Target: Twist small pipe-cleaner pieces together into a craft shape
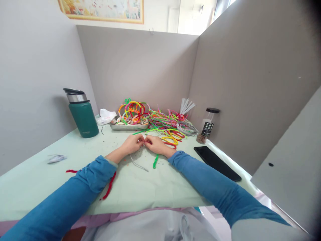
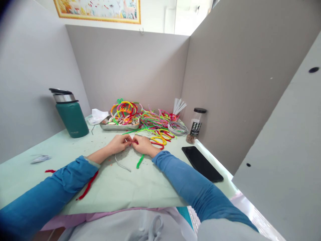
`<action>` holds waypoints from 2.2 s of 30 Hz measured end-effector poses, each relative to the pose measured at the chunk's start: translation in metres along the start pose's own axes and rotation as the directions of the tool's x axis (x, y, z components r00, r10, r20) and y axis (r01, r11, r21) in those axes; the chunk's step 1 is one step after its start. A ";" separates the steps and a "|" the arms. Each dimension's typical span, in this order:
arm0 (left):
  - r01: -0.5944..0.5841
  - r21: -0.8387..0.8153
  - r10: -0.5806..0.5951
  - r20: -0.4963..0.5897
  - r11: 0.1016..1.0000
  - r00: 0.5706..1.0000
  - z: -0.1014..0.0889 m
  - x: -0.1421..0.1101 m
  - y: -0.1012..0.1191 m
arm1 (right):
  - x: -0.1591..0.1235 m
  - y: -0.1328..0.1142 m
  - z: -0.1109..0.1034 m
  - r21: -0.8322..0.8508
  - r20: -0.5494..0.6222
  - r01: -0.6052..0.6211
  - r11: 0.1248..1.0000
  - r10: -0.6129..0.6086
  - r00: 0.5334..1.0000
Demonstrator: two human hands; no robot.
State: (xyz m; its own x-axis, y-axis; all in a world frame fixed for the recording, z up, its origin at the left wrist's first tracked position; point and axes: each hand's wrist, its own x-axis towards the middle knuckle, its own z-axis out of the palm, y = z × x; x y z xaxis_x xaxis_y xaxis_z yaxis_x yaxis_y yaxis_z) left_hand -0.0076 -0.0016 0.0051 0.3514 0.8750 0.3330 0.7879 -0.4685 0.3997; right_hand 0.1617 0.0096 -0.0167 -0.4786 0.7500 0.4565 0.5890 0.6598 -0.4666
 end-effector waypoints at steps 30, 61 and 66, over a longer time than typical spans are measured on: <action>-0.018 0.018 0.017 0.028 1.000 0.999 0.002 0.002 -0.006 | 0.000 -0.001 0.000 -0.016 0.009 -0.001 1.000 0.002 1.000; 0.026 -0.111 -0.023 0.027 0.994 0.999 -0.001 0.000 0.002 | 0.000 0.002 0.000 -0.029 0.010 0.015 0.999 -0.014 1.000; 0.037 -0.163 -0.030 0.049 0.986 0.998 0.001 0.000 -0.002 | -0.001 0.001 -0.001 -0.015 0.009 0.012 1.000 -0.012 1.000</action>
State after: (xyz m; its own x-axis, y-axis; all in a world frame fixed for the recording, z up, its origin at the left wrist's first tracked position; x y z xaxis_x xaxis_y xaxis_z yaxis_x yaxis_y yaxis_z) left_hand -0.0081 -0.0008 0.0034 0.3523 0.8935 0.2785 0.7077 -0.4490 0.5455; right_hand 0.1630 0.0092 -0.0170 -0.4915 0.7422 0.4555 0.5930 0.6683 -0.4491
